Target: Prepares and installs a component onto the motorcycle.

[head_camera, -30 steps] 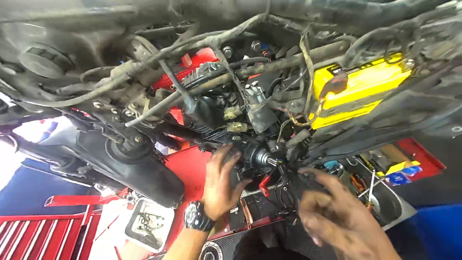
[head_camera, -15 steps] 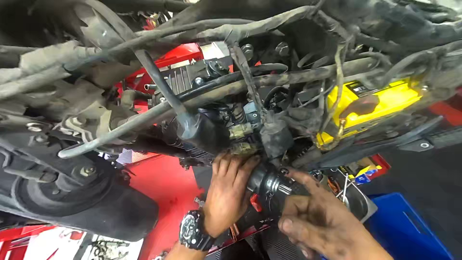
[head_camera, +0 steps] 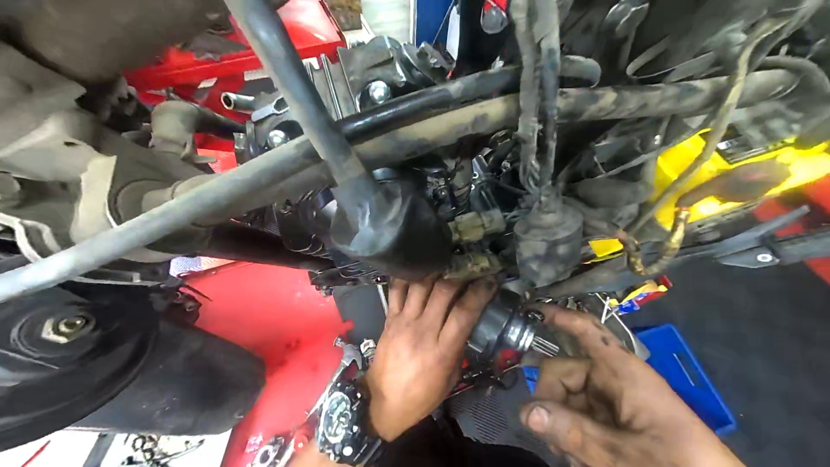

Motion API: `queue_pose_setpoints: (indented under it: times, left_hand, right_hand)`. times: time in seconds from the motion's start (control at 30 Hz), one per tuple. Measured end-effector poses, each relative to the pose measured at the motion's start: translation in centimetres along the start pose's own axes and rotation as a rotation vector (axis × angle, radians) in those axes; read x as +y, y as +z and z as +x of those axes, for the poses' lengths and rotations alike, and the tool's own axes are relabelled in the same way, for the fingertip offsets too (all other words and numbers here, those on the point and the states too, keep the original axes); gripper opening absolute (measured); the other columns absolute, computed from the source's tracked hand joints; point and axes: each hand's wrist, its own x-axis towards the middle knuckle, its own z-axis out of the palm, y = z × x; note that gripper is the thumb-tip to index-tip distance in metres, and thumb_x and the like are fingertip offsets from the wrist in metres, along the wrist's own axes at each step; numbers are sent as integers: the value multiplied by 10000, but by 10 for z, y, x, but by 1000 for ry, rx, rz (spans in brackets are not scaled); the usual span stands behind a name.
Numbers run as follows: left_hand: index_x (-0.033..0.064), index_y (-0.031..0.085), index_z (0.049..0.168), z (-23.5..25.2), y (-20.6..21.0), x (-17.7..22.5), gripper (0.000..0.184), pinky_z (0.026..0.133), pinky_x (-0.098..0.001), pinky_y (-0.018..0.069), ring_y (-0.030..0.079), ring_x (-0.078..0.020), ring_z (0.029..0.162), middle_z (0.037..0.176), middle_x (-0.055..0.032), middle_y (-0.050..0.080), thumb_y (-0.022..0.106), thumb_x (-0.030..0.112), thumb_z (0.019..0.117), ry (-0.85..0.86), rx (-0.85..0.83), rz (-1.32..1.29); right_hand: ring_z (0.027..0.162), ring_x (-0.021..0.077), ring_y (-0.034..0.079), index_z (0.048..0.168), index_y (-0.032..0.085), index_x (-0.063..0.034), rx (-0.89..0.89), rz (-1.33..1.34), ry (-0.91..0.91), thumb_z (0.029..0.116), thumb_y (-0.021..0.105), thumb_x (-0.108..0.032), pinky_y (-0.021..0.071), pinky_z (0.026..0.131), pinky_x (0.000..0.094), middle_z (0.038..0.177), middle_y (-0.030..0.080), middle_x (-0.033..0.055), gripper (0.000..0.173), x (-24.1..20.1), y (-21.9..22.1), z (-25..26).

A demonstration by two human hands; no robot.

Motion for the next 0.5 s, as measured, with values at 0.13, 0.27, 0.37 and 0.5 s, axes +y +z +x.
queue_pose_setpoints:
  times: [0.13, 0.27, 0.37, 0.5]
  left_hand:
    - [215, 550, 1422, 1, -2, -1, 587, 1077, -553, 386, 542, -291, 1266, 1381, -71, 592, 695, 146, 857, 2, -12, 3]
    - [217, 558, 1422, 1, -2, 0, 564, 1076, -551, 393, 548, -292, 1253, 1369, -72, 598, 692, 155, 877, 1, -14, 4]
    - [218, 568, 1409, 2, -2, 0, 538, 1080, -547, 398, 550, -288, 1258, 1370, -64, 603, 682, 150, 888, 0, -12, 0]
    - [213, 592, 1397, 3, -2, -1, 517, 1079, -550, 406, 559, -301, 1255, 1359, -77, 619, 676, 149, 891, -1, 4, -11]
  right_hand:
    - [556, 115, 615, 1526, 296, -89, 10, -136, 4, 912, 798, -246, 557, 496, 281, 734, 651, -10, 809, -2, 2, 1]
    - [547, 80, 606, 1538, 323, -125, 18, -393, 1, 902, 796, -386, 551, 497, 278, 725, 665, -56, 835, -4, -1, 2]
    - [544, 67, 597, 1547, 338, -134, 19, -568, -31, 908, 769, -458, 553, 509, 304, 706, 657, -73, 837, -4, -3, -1]
    - [509, 67, 550, 1555, 338, -93, 28, -721, -116, 921, 748, -476, 514, 475, 307, 664, 619, -67, 846, 0, -3, -3]
